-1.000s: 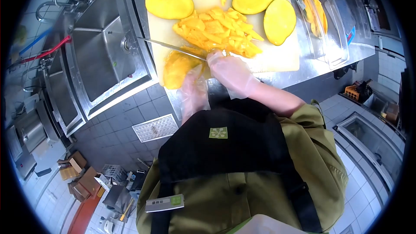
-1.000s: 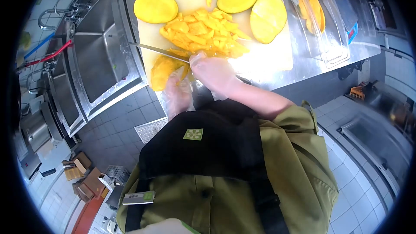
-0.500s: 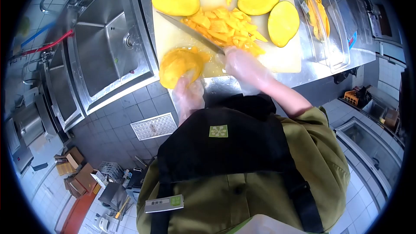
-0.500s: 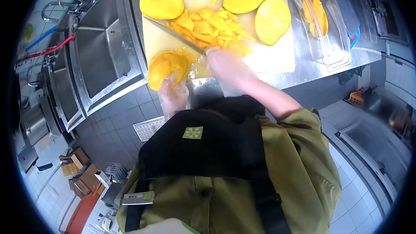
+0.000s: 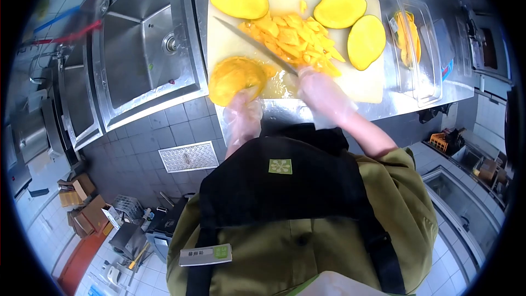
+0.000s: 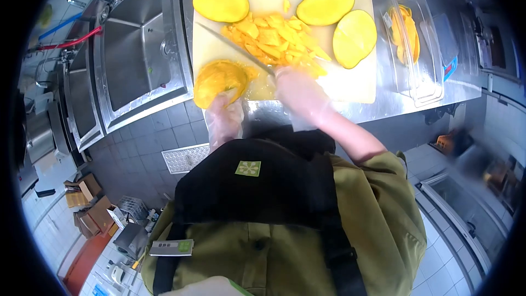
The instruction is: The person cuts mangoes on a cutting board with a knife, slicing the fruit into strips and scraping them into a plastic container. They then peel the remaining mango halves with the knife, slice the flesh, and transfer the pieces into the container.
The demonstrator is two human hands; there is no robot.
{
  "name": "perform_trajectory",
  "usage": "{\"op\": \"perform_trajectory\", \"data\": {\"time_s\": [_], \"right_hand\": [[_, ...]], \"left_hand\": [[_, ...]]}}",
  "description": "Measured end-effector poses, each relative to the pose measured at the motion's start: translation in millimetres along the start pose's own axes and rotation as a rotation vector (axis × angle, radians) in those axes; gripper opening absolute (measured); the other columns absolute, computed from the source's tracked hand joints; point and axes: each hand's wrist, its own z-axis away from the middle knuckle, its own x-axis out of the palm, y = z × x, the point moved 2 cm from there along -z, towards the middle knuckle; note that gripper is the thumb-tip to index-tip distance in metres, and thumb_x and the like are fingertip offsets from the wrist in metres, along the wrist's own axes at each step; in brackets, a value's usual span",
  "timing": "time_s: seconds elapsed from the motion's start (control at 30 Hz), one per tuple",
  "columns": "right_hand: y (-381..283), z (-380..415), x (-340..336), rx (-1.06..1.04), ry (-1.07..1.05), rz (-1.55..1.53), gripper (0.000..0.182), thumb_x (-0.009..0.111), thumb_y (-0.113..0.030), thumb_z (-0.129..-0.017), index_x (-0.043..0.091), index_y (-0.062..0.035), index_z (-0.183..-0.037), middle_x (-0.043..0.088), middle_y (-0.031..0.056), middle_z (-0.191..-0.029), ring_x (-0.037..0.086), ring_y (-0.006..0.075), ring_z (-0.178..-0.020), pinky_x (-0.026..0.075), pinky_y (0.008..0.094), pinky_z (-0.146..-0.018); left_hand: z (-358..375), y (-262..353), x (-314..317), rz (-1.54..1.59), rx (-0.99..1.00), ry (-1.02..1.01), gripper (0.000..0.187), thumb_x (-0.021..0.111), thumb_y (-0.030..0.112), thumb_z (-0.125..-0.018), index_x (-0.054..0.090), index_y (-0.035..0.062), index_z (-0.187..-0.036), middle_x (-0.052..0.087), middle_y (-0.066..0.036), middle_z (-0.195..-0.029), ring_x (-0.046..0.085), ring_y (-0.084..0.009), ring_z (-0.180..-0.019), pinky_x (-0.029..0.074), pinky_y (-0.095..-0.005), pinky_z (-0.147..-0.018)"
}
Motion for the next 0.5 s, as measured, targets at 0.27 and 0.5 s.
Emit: {"op": "perform_trajectory", "data": {"time_s": [0.27, 0.5], "right_hand": [[22, -4, 9, 0.095, 0.032, 0.032, 0.027, 0.052, -0.019, -0.094, 0.057, 0.0075, -0.092, 0.062, 0.0295, -0.077, 0.065, 0.0415, -0.074, 0.052, 0.0472, -0.067], [-18, -2, -12, -0.104, 0.098, -0.075, 0.026, 0.053, -0.019, -0.096, 0.056, 0.0057, -0.092, 0.062, 0.0263, -0.077, 0.064, 0.0414, -0.071, 0.051, 0.0469, -0.063]], "left_hand": [[-11, 6, -22, -0.399, -0.018, -0.127, 0.023, 0.068, 0.012, -0.082, 0.064, -0.0003, -0.101, 0.062, -0.009, -0.092, 0.060, -0.0151, -0.080, 0.047, -0.0255, -0.068], [-22, 7, -11, -0.068, 0.078, -0.026, 0.038, 0.068, 0.012, -0.085, 0.055, -0.0011, -0.118, 0.062, -0.011, -0.107, 0.061, -0.0188, -0.098, 0.048, -0.0277, -0.084]]}}
